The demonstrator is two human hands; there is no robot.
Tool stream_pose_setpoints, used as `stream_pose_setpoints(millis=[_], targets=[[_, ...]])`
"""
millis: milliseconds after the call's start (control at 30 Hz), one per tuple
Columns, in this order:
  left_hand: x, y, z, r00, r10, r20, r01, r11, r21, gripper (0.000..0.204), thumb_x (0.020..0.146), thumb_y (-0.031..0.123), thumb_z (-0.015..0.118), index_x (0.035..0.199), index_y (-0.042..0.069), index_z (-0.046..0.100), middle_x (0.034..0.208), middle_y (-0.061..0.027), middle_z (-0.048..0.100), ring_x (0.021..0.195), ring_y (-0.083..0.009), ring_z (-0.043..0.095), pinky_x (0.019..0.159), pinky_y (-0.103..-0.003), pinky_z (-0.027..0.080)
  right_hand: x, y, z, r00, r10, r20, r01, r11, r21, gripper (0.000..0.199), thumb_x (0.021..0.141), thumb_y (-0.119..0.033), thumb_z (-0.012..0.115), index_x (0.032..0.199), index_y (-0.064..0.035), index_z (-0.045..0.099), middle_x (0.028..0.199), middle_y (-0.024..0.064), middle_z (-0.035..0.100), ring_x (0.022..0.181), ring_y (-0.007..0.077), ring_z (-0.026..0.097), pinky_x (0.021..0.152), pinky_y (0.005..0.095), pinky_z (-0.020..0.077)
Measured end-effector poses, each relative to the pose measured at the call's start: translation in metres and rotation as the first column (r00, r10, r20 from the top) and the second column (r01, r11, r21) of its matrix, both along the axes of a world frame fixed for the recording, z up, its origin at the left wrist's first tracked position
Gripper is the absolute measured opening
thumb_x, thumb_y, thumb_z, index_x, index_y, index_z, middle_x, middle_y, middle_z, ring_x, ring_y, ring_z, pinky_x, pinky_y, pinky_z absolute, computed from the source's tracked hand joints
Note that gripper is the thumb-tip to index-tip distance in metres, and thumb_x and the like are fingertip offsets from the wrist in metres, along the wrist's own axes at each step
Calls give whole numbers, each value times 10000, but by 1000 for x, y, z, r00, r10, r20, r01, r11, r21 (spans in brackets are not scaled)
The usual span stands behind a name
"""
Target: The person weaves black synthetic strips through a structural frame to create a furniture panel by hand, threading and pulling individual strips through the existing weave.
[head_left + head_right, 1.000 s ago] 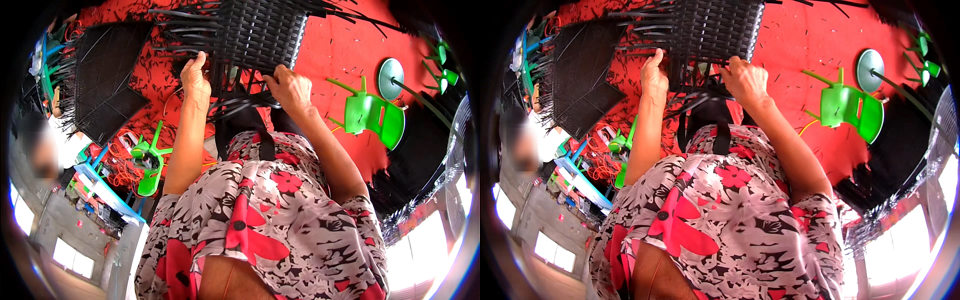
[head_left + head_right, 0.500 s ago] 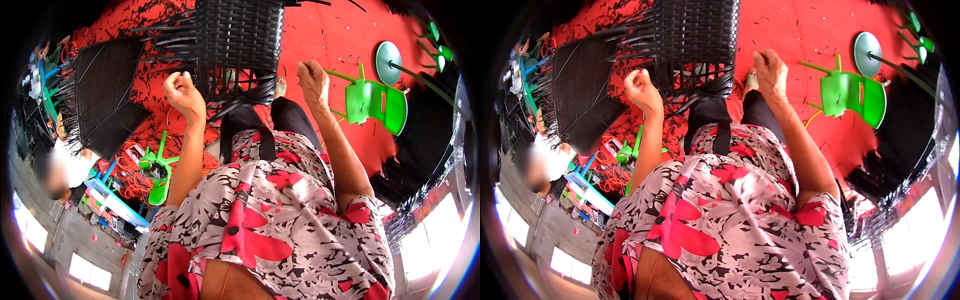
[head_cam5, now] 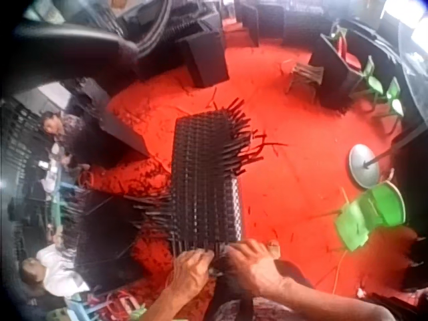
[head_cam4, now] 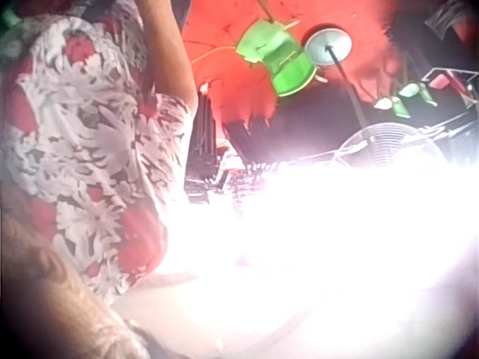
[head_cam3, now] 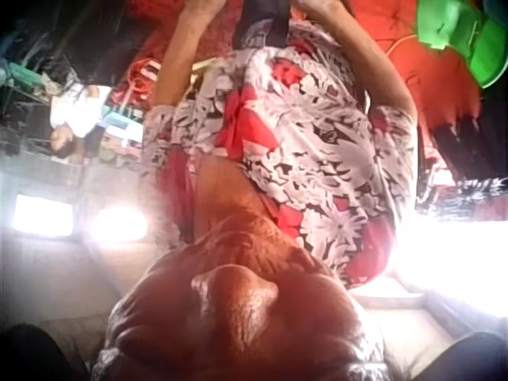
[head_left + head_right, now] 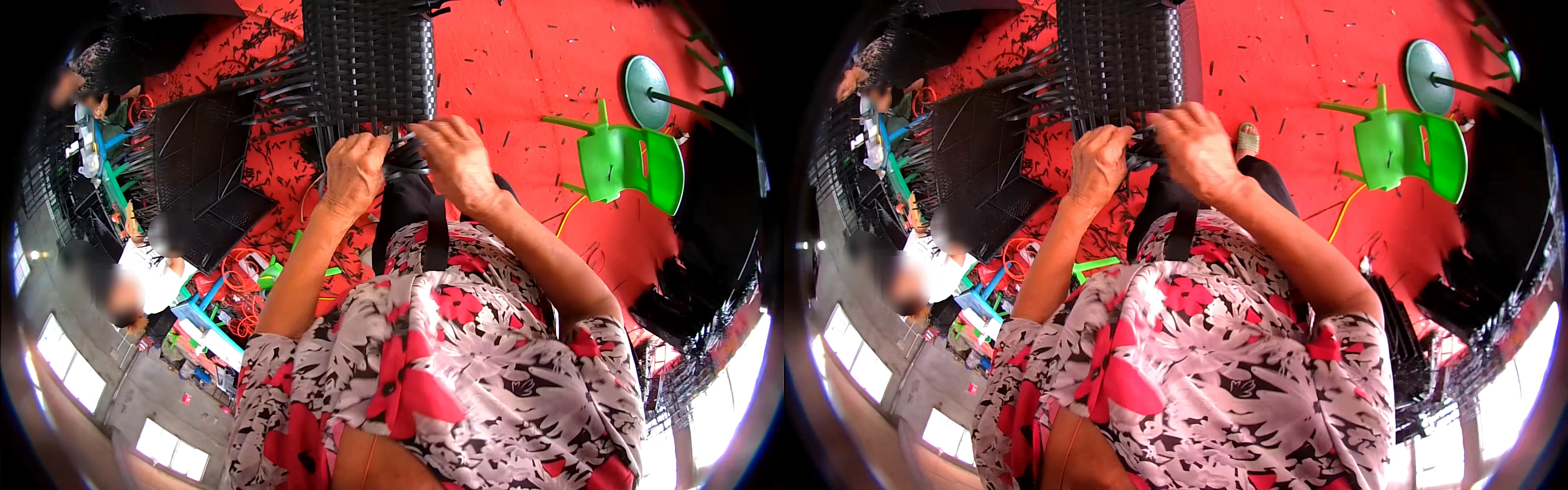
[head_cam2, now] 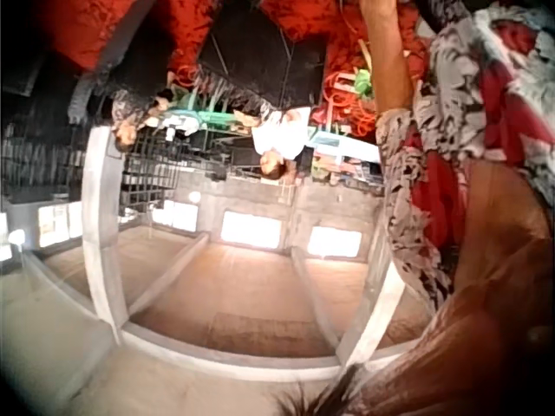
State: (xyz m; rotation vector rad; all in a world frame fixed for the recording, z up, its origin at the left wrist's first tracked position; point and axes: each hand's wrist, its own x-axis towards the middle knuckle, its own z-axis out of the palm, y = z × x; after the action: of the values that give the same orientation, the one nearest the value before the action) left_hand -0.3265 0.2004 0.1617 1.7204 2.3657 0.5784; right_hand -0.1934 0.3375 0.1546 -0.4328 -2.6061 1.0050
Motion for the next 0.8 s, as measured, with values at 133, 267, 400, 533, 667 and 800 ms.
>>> stream_pose_setpoints(millis=[133,267,400,533,667,800], targets=[[-5,-18,15,991,-6,136,63,905,-421,80,699,68,561,755,43,613,719,-165,635,671,-336,645,586,-449,505,-34,-12,-1,939,343,-1,-342,936,-78,204,800,-106,585,992,-40,596,891,111,612,898,288,564,757,428,408],[-19,-36,37,982,145,121,-93,930,-356,92,749,127,560,690,69,601,617,-192,595,615,-382,619,569,-480,491,-41,13,-2,897,416,-152,-438,883,-170,83,778,-147,605,735,-76,596,736,112,583,714,319,575,618,446,399],[-28,-88,51,923,328,202,-210,868,-450,101,833,139,585,856,52,632,729,-167,632,707,-369,623,606,-447,486,-30,29,-1,887,455,-77,-449,813,-371,73,751,-122,643,755,-50,643,742,107,646,716,285,629,669,397,448],[-21,-111,66,926,305,223,-247,935,-253,90,855,123,566,876,48,613,754,-146,628,718,-346,619,600,-434,482,-13,44,2,919,389,-66,-384,843,-377,65,749,-48,646,795,-7,664,715,143,644,649,297,640,596,374,494],[0,-89,96,938,200,284,-133,962,-239,113,865,138,571,916,48,617,747,-130,612,696,-312,615,609,-416,479,-7,34,28,841,511,-177,-537,826,-170,167,764,-80,659,925,-35,655,778,124,648,742,304,633,645,371,485],[16,-50,119,771,175,612,72,931,-357,140,847,145,585,912,28,627,704,-165,609,639,-327,616,609,-399,485,-13,7,78,714,675,-188,-699,702,-134,112,759,-101,654,845,-46,608,711,111,579,701,314,597,616,403,457]])
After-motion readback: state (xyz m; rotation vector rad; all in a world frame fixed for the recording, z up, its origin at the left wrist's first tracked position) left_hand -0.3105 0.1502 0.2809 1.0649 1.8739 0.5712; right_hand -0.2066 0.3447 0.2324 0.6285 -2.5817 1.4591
